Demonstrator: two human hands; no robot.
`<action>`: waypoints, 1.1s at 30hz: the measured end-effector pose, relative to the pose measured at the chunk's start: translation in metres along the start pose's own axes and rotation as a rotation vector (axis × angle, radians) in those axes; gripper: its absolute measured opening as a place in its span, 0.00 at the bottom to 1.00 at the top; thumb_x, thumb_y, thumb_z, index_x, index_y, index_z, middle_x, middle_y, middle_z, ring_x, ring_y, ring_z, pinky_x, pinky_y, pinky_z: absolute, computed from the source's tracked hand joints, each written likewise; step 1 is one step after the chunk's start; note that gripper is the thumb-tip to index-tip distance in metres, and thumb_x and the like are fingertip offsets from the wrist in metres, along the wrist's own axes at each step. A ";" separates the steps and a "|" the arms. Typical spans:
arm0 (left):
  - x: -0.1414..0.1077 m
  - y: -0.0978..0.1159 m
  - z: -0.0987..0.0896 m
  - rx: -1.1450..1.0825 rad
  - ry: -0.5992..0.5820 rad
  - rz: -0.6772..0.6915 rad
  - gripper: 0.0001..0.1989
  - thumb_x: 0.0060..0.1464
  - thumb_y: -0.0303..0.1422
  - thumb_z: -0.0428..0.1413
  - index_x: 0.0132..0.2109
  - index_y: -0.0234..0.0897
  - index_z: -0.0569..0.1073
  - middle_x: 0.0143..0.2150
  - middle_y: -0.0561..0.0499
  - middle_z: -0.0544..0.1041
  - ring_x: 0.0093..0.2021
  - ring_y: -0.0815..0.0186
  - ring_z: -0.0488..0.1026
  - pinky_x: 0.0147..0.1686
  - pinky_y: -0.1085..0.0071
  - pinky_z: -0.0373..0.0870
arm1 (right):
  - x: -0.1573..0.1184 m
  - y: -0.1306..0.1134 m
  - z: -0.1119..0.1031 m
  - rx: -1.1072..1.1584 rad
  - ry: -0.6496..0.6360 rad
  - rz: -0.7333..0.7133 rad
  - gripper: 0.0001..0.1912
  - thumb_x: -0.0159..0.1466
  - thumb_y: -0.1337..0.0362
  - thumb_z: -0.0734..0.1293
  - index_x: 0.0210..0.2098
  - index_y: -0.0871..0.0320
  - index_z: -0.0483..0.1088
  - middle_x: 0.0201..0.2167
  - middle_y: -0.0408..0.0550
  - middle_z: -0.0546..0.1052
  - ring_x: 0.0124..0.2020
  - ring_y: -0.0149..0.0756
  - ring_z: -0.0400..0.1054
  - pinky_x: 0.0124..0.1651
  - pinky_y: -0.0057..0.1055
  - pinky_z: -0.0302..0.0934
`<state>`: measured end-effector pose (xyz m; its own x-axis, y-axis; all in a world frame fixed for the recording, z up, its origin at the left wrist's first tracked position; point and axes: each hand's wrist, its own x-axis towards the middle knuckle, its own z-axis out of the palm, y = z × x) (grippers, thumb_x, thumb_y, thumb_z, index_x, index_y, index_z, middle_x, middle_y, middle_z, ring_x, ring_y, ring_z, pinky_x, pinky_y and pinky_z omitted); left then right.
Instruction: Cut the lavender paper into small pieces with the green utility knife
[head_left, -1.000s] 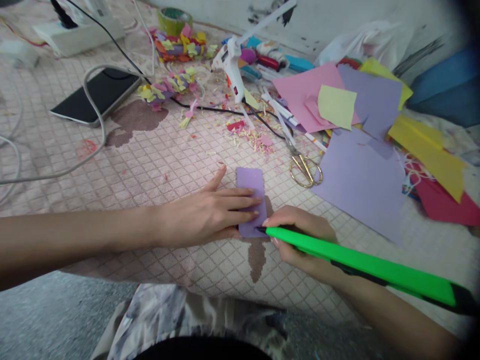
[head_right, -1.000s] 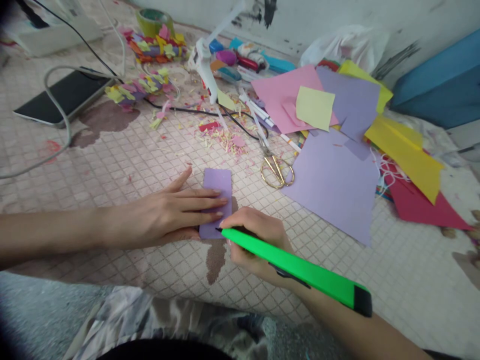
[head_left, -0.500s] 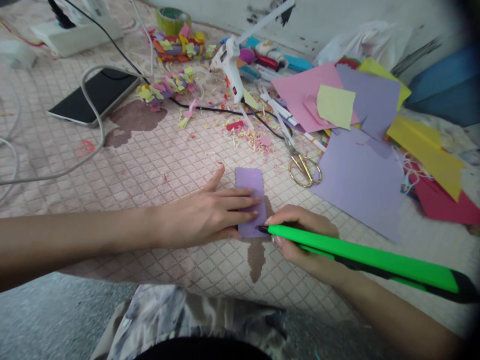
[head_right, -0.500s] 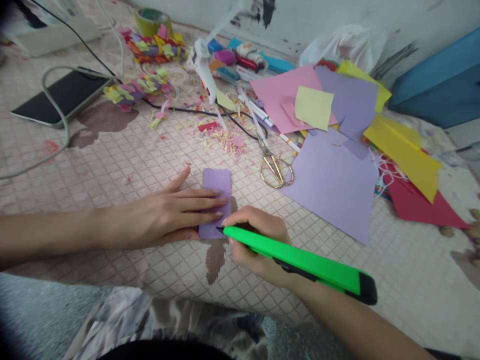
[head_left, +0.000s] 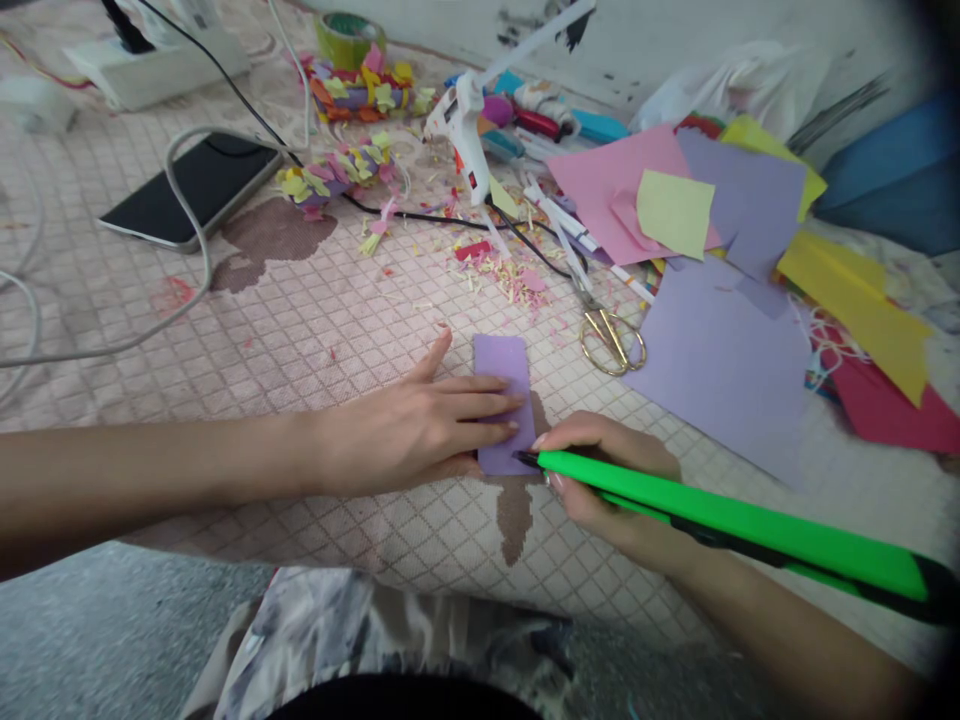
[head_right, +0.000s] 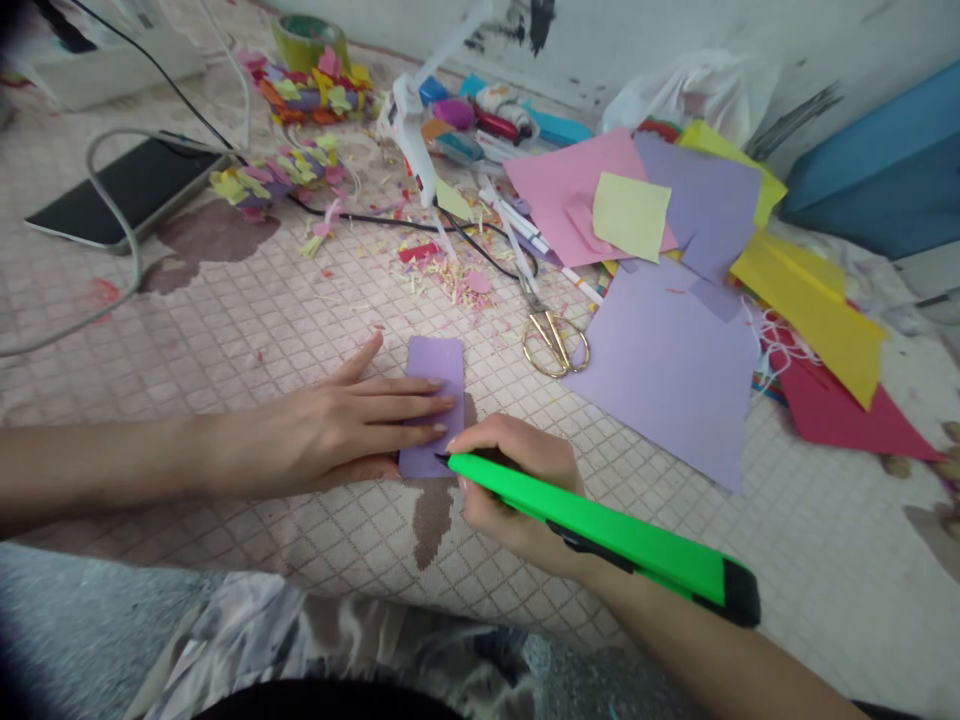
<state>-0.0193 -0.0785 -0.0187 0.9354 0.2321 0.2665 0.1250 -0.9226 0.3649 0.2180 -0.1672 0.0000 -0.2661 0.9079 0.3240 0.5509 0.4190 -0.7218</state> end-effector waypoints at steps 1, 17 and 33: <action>0.000 0.000 0.000 -0.005 -0.002 -0.002 0.18 0.73 0.37 0.48 0.62 0.34 0.72 0.68 0.41 0.69 0.71 0.56 0.63 0.72 0.51 0.17 | 0.000 0.000 0.000 -0.003 0.000 0.001 0.08 0.61 0.73 0.66 0.37 0.54 0.73 0.27 0.39 0.78 0.25 0.26 0.73 0.29 0.23 0.66; 0.000 0.001 -0.002 -0.040 -0.023 -0.027 0.16 0.73 0.36 0.49 0.61 0.37 0.72 0.69 0.42 0.68 0.71 0.57 0.62 0.72 0.46 0.18 | 0.001 -0.001 -0.001 0.013 -0.007 0.007 0.09 0.61 0.73 0.66 0.37 0.52 0.73 0.27 0.40 0.79 0.24 0.29 0.73 0.27 0.26 0.66; -0.001 0.001 -0.001 -0.018 -0.020 -0.019 0.17 0.73 0.37 0.50 0.61 0.35 0.72 0.69 0.41 0.68 0.71 0.56 0.62 0.72 0.47 0.18 | -0.002 0.002 0.001 0.010 -0.047 -0.081 0.12 0.62 0.74 0.65 0.40 0.51 0.72 0.31 0.43 0.79 0.30 0.33 0.76 0.33 0.31 0.71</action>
<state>-0.0204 -0.0792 -0.0178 0.9394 0.2432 0.2419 0.1369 -0.9124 0.3856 0.2187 -0.1685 -0.0024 -0.3468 0.8692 0.3525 0.5178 0.4908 -0.7007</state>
